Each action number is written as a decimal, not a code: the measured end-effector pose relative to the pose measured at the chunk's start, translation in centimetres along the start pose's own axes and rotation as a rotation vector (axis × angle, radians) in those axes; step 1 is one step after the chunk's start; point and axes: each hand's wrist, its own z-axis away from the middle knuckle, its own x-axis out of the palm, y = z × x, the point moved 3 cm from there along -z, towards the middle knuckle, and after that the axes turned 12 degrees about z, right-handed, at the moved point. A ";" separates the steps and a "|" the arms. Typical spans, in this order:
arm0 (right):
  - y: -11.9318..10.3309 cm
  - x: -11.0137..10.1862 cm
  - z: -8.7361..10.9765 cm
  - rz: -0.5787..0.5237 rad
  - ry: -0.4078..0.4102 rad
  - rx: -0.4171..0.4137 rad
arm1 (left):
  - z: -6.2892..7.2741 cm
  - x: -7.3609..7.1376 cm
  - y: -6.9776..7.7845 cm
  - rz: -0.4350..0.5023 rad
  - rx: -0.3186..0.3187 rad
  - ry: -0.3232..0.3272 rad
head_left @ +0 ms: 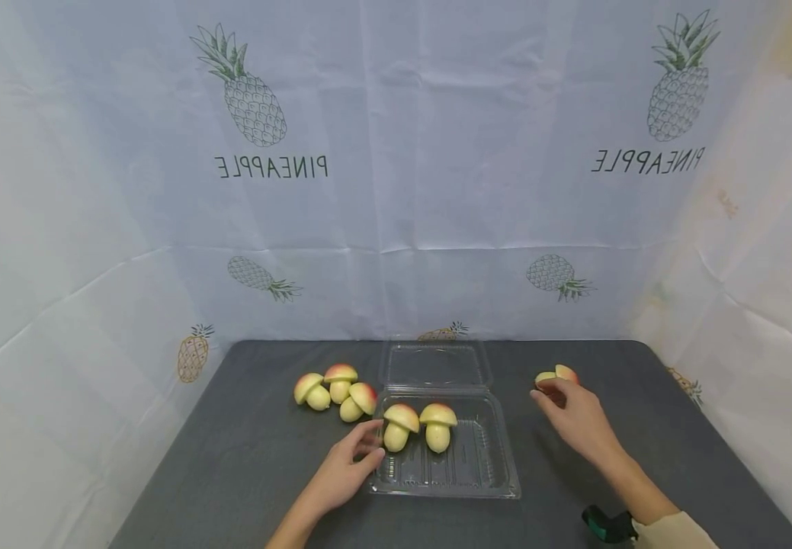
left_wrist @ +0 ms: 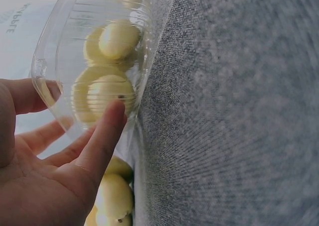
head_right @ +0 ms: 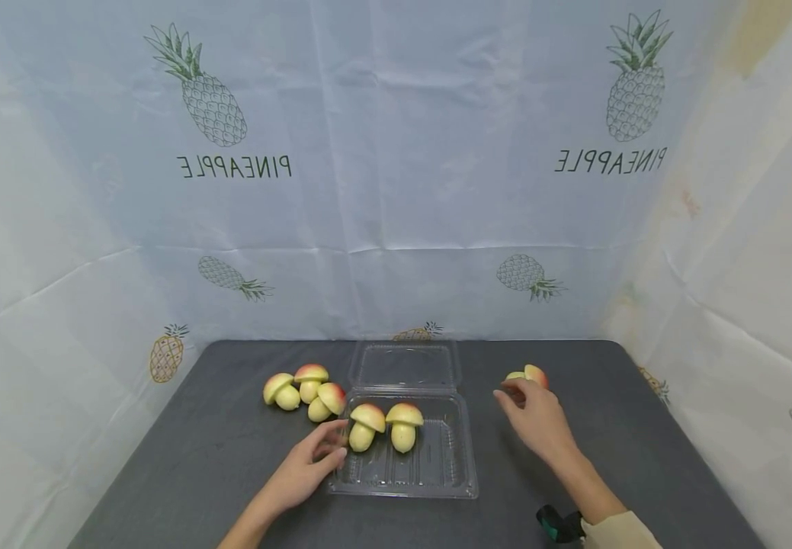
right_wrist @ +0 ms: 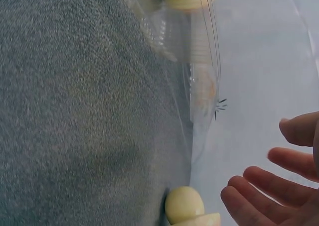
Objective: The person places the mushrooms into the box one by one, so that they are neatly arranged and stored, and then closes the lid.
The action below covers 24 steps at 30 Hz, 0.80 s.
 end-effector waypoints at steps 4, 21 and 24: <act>0.5 -0.2 -0.2 0.013 0.007 0.009 | 0.0 0.0 0.1 -0.005 -0.004 0.000; 1.9 -0.5 -0.6 0.070 0.052 0.030 | 0.1 0.0 0.1 -0.007 -0.012 -0.001; 2.3 -0.5 -0.5 0.071 0.045 0.043 | 0.1 0.0 0.1 -0.011 -0.009 -0.002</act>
